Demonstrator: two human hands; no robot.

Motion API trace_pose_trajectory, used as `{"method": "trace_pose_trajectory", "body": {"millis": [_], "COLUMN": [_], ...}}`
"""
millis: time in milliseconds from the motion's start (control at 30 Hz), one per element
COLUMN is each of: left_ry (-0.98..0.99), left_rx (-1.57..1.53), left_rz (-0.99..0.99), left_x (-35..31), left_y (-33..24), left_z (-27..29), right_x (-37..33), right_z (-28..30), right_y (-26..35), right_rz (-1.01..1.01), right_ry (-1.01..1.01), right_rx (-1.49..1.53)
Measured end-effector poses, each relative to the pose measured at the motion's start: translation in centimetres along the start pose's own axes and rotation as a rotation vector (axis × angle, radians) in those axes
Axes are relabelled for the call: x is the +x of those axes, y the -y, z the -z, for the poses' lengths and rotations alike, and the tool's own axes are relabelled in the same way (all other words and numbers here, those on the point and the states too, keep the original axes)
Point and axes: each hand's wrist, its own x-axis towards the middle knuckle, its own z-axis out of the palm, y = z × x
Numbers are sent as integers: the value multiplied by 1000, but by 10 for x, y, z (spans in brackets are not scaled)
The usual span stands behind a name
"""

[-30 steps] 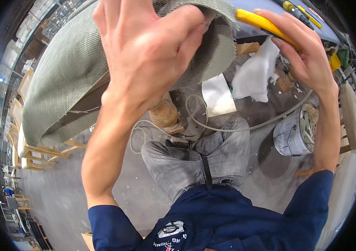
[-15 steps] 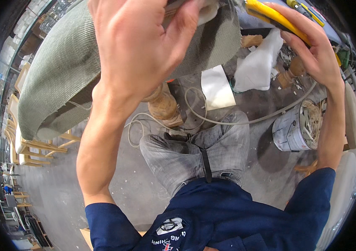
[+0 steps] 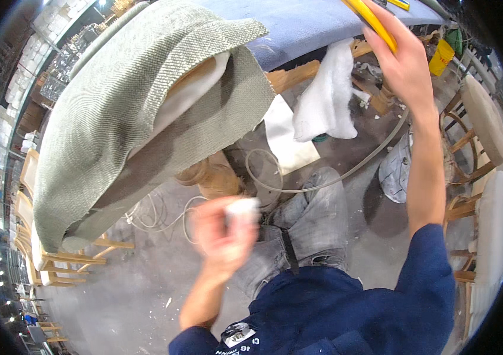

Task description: The person fits a gray fabric cover over a rectangular cushion, smooths the surface, and secures the edges using a staple gun. They trim excess fabric with a utility knife and repeat the process on a second cushion.

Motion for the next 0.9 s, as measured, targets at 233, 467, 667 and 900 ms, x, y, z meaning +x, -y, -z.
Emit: {"method": "trace_pose_trajectory", "body": {"millis": [233, 467, 667, 900], "left_ry": [487, 319, 547, 693], "left_rx": [-123, -140, -243, -217], "left_rz": [341, 470, 583, 473], "left_x": [-85, -76, -101, -72], "left_y": [44, 60, 79, 56], "left_z": [-90, -65, -90, -121], "right_x": [77, -84, -305, -348], "right_z": [-97, -53, -63, 37], "right_y": [-90, 56, 129, 22], "right_rz": [-71, -269, -937, -1339], "right_ry": [253, 72, 639, 88], "right_rx": [-563, 438, 827, 364]}}
